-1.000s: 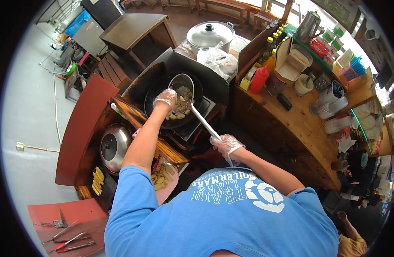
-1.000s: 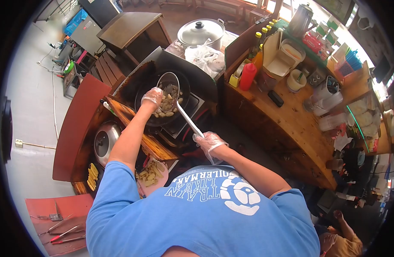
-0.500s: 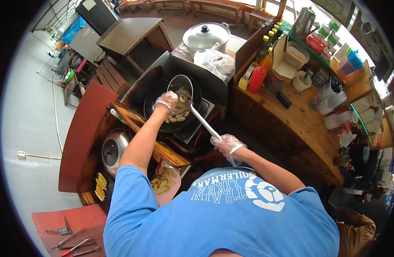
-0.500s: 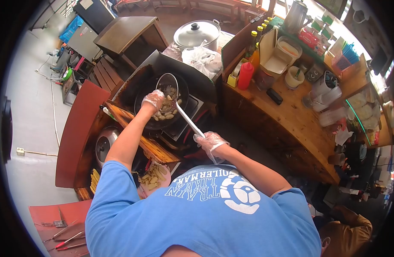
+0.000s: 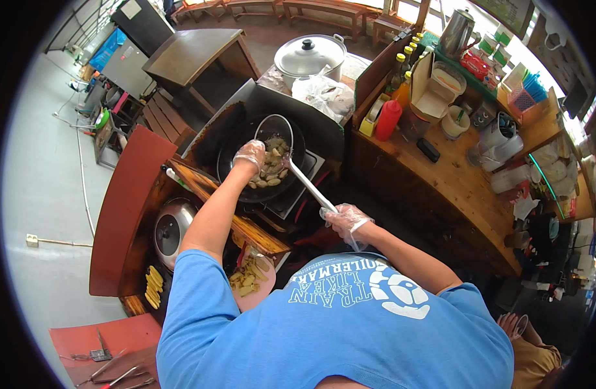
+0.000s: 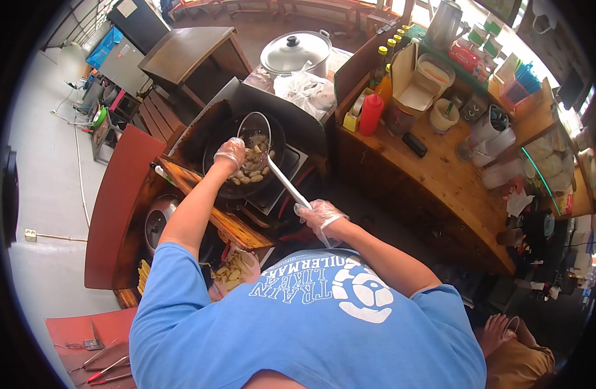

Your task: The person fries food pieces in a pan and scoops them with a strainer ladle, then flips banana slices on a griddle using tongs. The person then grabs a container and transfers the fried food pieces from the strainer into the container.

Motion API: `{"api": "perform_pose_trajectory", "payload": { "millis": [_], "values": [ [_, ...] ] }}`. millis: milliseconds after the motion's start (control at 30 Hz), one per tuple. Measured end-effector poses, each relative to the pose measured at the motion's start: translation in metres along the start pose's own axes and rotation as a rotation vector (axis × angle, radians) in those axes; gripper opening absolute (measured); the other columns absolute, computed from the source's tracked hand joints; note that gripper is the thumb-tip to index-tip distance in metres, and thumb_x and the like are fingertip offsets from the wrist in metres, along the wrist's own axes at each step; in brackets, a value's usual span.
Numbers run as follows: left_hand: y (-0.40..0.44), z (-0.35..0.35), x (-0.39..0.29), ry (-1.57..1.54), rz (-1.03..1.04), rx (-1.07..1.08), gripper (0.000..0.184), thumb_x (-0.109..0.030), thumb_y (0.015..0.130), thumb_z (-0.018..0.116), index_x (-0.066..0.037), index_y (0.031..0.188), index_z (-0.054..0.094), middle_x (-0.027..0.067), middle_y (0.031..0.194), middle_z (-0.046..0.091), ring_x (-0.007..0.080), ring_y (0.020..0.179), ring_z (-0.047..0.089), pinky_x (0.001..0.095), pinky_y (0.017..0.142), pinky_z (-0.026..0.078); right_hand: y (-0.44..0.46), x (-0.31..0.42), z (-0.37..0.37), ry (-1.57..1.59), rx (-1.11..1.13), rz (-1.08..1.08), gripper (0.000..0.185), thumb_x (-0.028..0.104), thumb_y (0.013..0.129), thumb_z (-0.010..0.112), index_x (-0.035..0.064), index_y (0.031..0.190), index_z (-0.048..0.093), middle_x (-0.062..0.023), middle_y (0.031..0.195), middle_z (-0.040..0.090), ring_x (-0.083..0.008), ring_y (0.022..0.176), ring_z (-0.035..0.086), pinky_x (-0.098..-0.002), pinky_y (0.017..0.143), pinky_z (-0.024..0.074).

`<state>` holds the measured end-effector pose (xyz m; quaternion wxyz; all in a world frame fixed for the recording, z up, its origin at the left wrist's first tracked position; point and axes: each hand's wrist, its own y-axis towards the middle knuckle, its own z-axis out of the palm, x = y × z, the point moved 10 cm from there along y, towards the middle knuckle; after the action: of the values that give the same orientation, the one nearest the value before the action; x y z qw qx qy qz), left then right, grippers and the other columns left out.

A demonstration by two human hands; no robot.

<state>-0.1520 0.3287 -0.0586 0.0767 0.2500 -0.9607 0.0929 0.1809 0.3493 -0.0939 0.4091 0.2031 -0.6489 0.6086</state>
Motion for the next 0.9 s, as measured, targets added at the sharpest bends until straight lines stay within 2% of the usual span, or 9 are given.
{"api": "perform_pose_trajectory", "payload": {
  "millis": [200,300,367,500,567,700,767,833,900],
  "values": [
    [-0.017,-0.025,-0.031,0.152,0.241,0.022,0.024,-0.012,0.090,0.051,-0.001,0.098,0.071,0.0191,0.105,0.070,0.0322,0.096,0.070,0.0411,0.084,0.057,-0.006,0.010,0.005,-0.013,-0.027,0.042,0.034,0.040,0.095,0.062,0.0066,0.087,0.064,0.0023,0.060,0.050,-0.0087,0.048,0.044,-0.0291,0.043,0.0344],
    [-0.002,0.005,-0.015,0.138,0.149,0.055,0.024,-0.012,0.090,0.051,-0.001,0.098,0.071,0.0188,0.106,0.071,0.0328,0.094,0.071,0.0410,0.083,0.057,-0.004,0.010,0.007,0.037,0.015,-0.009,0.034,0.039,0.095,0.062,0.0065,0.087,0.064,0.0022,0.060,0.050,-0.0089,0.048,0.044,-0.0292,0.043,0.0343],
    [0.004,0.011,0.011,-0.072,-0.096,0.021,0.022,-0.007,0.085,0.054,-0.001,0.095,0.072,0.0219,0.100,0.071,0.0318,0.097,0.071,0.0395,0.083,0.057,-0.002,0.009,0.007,0.048,0.016,-0.003,0.034,0.039,0.095,0.062,0.0064,0.086,0.064,0.0021,0.060,0.050,-0.0089,0.048,0.044,-0.0292,0.043,0.0343],
    [0.002,0.013,0.018,-0.090,-0.118,0.044,0.022,-0.008,0.087,0.054,0.000,0.096,0.072,0.0215,0.101,0.071,0.0320,0.097,0.070,0.0398,0.083,0.057,0.000,0.010,0.007,0.036,0.033,0.005,0.034,0.039,0.095,0.062,0.0061,0.086,0.063,0.0018,0.060,0.050,-0.0091,0.049,0.045,-0.0294,0.044,0.0349],
    [-0.004,0.003,-0.009,0.128,0.139,0.005,0.023,-0.012,0.089,0.052,0.000,0.097,0.071,0.0188,0.104,0.071,0.0303,0.093,0.072,0.0388,0.081,0.058,0.001,0.010,0.007,0.005,0.026,0.001,0.035,0.039,0.095,0.061,0.0061,0.086,0.064,0.0016,0.060,0.050,-0.0093,0.049,0.045,-0.0295,0.045,0.0355],
    [-0.006,0.003,-0.018,0.194,0.222,-0.003,0.023,-0.012,0.089,0.052,0.000,0.098,0.071,0.0174,0.104,0.071,0.0287,0.095,0.071,0.0378,0.082,0.057,0.004,0.008,0.008,-0.015,0.001,0.018,0.038,0.042,0.094,0.061,0.0059,0.085,0.065,-0.0006,0.061,0.054,-0.0115,0.052,0.049,-0.0314,0.049,0.0396],
    [0.007,0.011,0.009,0.009,-0.010,-0.020,0.024,-0.013,0.088,0.052,-0.001,0.096,0.072,0.0176,0.102,0.072,0.0282,0.096,0.071,0.0380,0.083,0.057,0.005,0.013,0.004,-0.104,-0.069,0.006,0.039,0.043,0.094,0.061,0.0057,0.084,0.066,-0.0015,0.062,0.056,-0.0126,0.052,0.051,-0.0323,0.050,0.0411],
    [0.025,0.038,0.040,0.040,-0.052,-0.056,0.025,-0.016,0.088,0.053,-0.002,0.091,0.074,0.0172,0.099,0.072,0.0285,0.095,0.071,0.0381,0.084,0.056,0.004,0.016,-0.003,-0.189,-0.143,-0.004,0.041,0.044,0.093,0.061,0.0055,0.083,0.067,-0.0025,0.063,0.058,-0.0138,0.053,0.052,-0.0333,0.052,0.0426],
    [0.015,0.009,0.050,0.024,-0.108,-0.114,0.027,-0.021,0.086,0.055,-0.003,0.084,0.075,0.0169,0.095,0.072,0.0312,0.092,0.070,0.0389,0.083,0.056,0.007,0.019,-0.003,-0.131,-0.122,-0.016,0.042,0.045,0.091,0.061,0.0049,0.082,0.068,-0.0037,0.063,0.059,-0.0157,0.053,0.054,-0.0348,0.055,0.0445]
  ]
}}
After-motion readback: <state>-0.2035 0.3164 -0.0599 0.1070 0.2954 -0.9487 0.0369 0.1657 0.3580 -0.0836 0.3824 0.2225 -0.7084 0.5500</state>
